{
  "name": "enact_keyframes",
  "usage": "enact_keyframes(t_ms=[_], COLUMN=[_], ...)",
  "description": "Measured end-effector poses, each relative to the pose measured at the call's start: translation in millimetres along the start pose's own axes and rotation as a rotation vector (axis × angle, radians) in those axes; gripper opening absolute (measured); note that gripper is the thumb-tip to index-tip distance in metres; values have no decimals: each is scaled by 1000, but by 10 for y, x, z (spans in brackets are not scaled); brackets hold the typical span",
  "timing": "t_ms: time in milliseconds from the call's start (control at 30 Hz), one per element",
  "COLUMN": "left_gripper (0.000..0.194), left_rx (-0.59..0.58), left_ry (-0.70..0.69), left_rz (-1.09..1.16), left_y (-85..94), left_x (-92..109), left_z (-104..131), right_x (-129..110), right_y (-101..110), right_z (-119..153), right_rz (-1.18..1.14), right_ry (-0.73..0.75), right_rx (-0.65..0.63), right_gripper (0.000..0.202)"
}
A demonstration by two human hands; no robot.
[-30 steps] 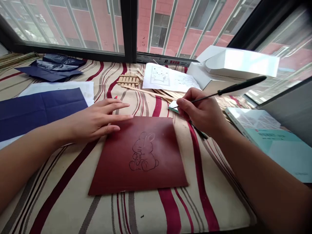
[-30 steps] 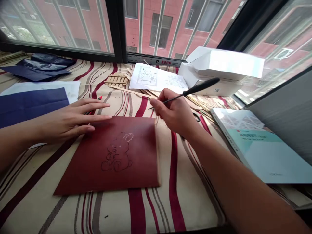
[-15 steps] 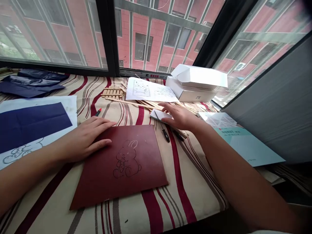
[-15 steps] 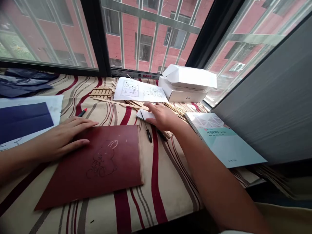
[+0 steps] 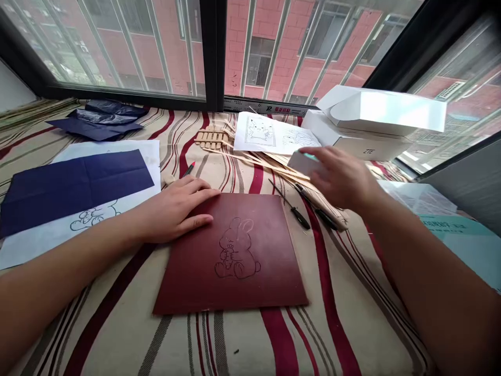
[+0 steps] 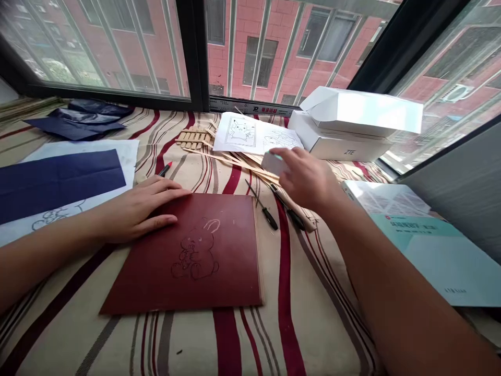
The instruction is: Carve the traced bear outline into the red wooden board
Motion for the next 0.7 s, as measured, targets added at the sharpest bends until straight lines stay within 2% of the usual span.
enact_keyframes(t_ms=[33,67,100,167,200,233,267,333,433,533,600,700], left_gripper=[68,67,67,65,65,66,67,68,69,67,65,63], left_rx=[0,-2,-3,0,3,13,30,73,106,58,29,17], left_ry=[-1,-3,-6,-13,-18,-27,-38,-66,-86,-65,-53,-51], left_rz=[1,1,1,-2,-6,-9,-13,-19,-27,-35,-33,-18], left_y=[-2,-2,-3,-9,-18,-31,-48,-84,-106,-71,-38,-18], left_x=[2,4,6,4,-1,-9,-20,-44,-53,-16,14,32], left_z=[-2,-3,-4,-1,2,5,7,10,7,0,-2,-7], right_x=[-90,-206,-348,-685,-853,-1001,-1124,-1269,-1274,-1165,-1119,-1136], right_y=[40,67,77,62,49,39,29,14,-13,-29,-32,-43], right_z=[12,30,55,127,170,212,252,316,353,339,336,362], right_rz=[-38,-225,-453,-763,-821,-847,-852,-779,-525,-233,-178,-178], right_ry=[-14,-32,-23,69,136,204,270,376,483,431,393,472], right_rx=[31,44,0,-206,-286,-311,-319,-303,-342,-270,-189,-209], right_gripper=[62,61,59,52,50,53,60,60,52,51,50,50])
Point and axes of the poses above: each hand's wrist, its own z-axis away from the middle knuckle, its own y-axis out of the back of the hand, x = y × z, the point moved 1 cm from there along -z, towards the middle knuckle, and after that the axes turned 7 degrees about y, right-handed, at the moved point
